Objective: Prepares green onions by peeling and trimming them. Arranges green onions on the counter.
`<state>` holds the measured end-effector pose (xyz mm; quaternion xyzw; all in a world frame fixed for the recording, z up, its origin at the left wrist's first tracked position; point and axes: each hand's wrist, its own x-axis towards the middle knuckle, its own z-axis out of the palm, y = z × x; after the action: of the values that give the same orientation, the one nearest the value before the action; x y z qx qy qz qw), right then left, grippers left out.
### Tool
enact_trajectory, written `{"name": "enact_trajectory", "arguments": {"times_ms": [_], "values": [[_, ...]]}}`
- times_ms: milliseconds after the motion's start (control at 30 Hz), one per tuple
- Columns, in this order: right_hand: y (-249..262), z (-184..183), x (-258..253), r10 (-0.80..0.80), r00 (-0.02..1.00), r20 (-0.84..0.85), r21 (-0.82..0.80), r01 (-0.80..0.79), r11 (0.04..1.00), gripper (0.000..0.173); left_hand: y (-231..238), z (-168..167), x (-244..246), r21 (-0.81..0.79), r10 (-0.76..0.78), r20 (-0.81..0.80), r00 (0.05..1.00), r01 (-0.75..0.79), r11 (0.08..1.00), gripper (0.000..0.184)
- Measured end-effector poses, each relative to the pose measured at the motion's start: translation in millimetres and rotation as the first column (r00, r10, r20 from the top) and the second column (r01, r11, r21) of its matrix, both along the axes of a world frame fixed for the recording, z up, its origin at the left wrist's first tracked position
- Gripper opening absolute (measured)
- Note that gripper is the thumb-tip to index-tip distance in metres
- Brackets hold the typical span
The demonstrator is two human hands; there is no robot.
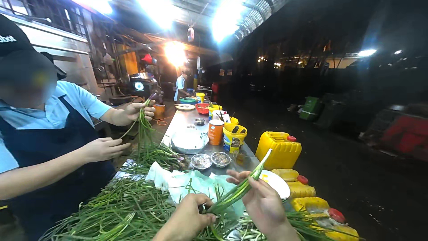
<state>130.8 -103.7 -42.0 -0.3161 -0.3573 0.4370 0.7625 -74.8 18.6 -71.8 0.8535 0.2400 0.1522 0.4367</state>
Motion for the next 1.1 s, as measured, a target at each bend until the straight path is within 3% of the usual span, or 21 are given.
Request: {"name": "enact_trajectory", "arguments": {"times_ms": [100, 200, 367, 567, 867, 1100], "values": [[4, 1, -12, -0.044, 0.957, -0.288, -0.055, 0.029, 0.998, 0.056, 0, -2, 1, -0.169, -0.052, 0.026, 0.998, 0.056, 0.984, 0.014], [3, 13, -14, -0.237, 0.877, -0.417, -0.126, 0.203, 0.971, 0.056, 3, -7, -5, -0.268, -0.137, -0.005, 0.991, 0.130, 0.954, 0.016], [-1, 22, 15, -0.332, 0.810, -0.484, -0.094, 0.329, 0.940, 0.055, 10, -28, -31, -0.485, -0.176, 0.203, 0.963, 0.255, 0.837, 0.032], [-2, 26, 29, -0.297, 0.822, -0.486, -0.018, 0.331, 0.943, 0.057, 6, -31, -47, -0.622, -0.087, 0.208, 0.974, 0.201, 0.757, 0.032], [-2, 28, 42, -0.306, 0.808, -0.503, 0.006, 0.357, 0.934, 0.056, 5, -35, -68, -0.676, 0.028, 0.210, 0.977, 0.125, 0.726, 0.035], [-3, 29, 47, -0.263, 0.810, -0.524, 0.052, 0.340, 0.939, 0.055, 2, -26, -77, -0.601, 0.129, 0.165, 0.978, -0.004, 0.799, 0.043]]}}
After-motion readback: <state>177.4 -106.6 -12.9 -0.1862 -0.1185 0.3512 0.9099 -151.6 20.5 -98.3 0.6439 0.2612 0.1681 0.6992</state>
